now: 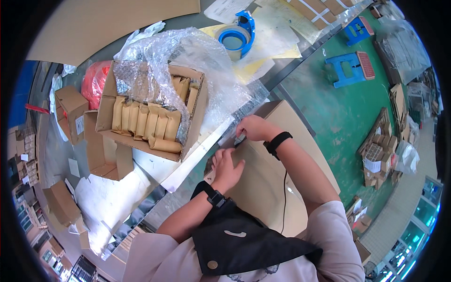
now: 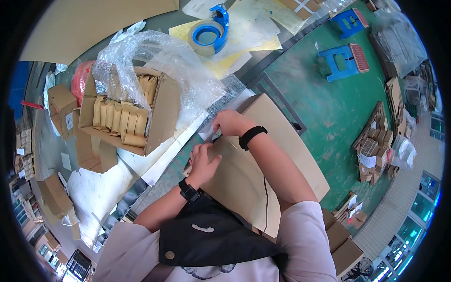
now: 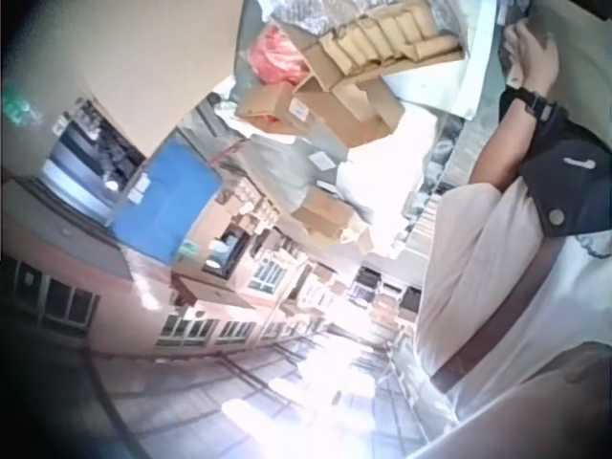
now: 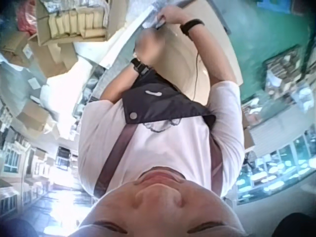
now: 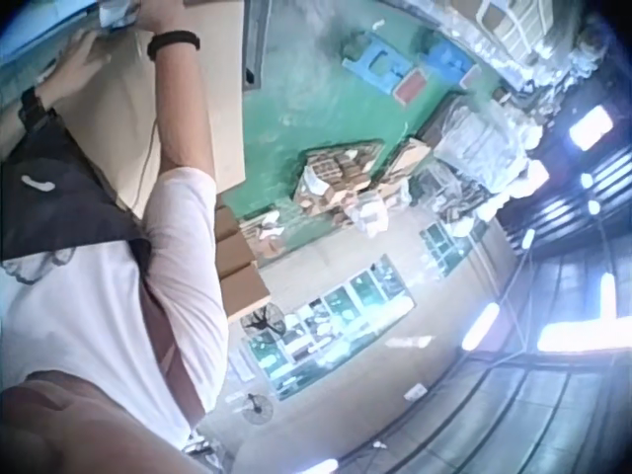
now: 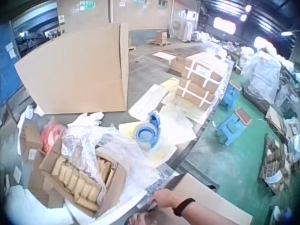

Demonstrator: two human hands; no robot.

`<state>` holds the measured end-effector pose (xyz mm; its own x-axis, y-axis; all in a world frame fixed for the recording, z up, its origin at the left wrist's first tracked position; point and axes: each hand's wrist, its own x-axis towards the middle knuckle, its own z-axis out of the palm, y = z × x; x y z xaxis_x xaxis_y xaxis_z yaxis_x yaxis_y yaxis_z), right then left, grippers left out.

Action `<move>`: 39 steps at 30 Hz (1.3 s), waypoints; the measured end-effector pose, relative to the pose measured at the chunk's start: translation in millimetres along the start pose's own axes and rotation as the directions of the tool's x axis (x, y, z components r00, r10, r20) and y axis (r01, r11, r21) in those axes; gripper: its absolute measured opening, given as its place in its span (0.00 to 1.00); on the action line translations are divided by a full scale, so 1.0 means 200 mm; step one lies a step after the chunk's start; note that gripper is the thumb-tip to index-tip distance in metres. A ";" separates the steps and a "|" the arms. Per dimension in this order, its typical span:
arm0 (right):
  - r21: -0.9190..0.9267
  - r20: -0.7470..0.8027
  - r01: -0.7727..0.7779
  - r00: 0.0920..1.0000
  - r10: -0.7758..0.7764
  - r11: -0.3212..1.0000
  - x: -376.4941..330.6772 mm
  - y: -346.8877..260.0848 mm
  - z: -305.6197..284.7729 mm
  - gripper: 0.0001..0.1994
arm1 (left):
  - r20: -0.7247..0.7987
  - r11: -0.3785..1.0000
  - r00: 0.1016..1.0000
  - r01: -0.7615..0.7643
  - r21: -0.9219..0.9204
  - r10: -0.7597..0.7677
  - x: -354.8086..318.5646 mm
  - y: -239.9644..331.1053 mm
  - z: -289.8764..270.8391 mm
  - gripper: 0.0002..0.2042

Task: The person unpacks small brown-wrapped items from a cardboard box and places them into a larger box lined with a plastic bag. They then close the larger box, tape it shut, and move it to a stack. The person repeats the process with another box, placing wrapped items into a new larger box and sealing it.

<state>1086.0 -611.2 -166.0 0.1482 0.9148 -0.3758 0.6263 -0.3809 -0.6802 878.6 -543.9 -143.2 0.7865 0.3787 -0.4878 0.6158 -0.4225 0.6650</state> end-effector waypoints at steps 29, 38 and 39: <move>-0.011 -0.531 -0.524 0.725 0.439 0.852 -0.48 -0.51 0.29 0.20 | 0.030 0.974 0.981 0.192 -0.117 -0.190 0.22 0.01 0.11 0.18; -0.116 -0.453 -0.569 0.760 0.467 0.814 -0.66 -0.52 0.31 0.17 | 0.023 0.960 0.978 0.208 -0.187 -0.207 0.25 -0.04 0.12 0.21; -0.115 -0.445 -0.590 0.750 0.489 0.799 -0.75 -0.52 0.34 0.17 | 0.037 0.968 0.982 0.191 -0.163 -0.187 0.25 -0.04 0.13 0.21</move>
<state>946.7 -717.8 -80.9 0.7585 0.5595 -0.3342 0.5013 -0.8285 -0.2496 914.8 -542.9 -186.7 0.6585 0.4205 -0.6242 0.7387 -0.2022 0.6430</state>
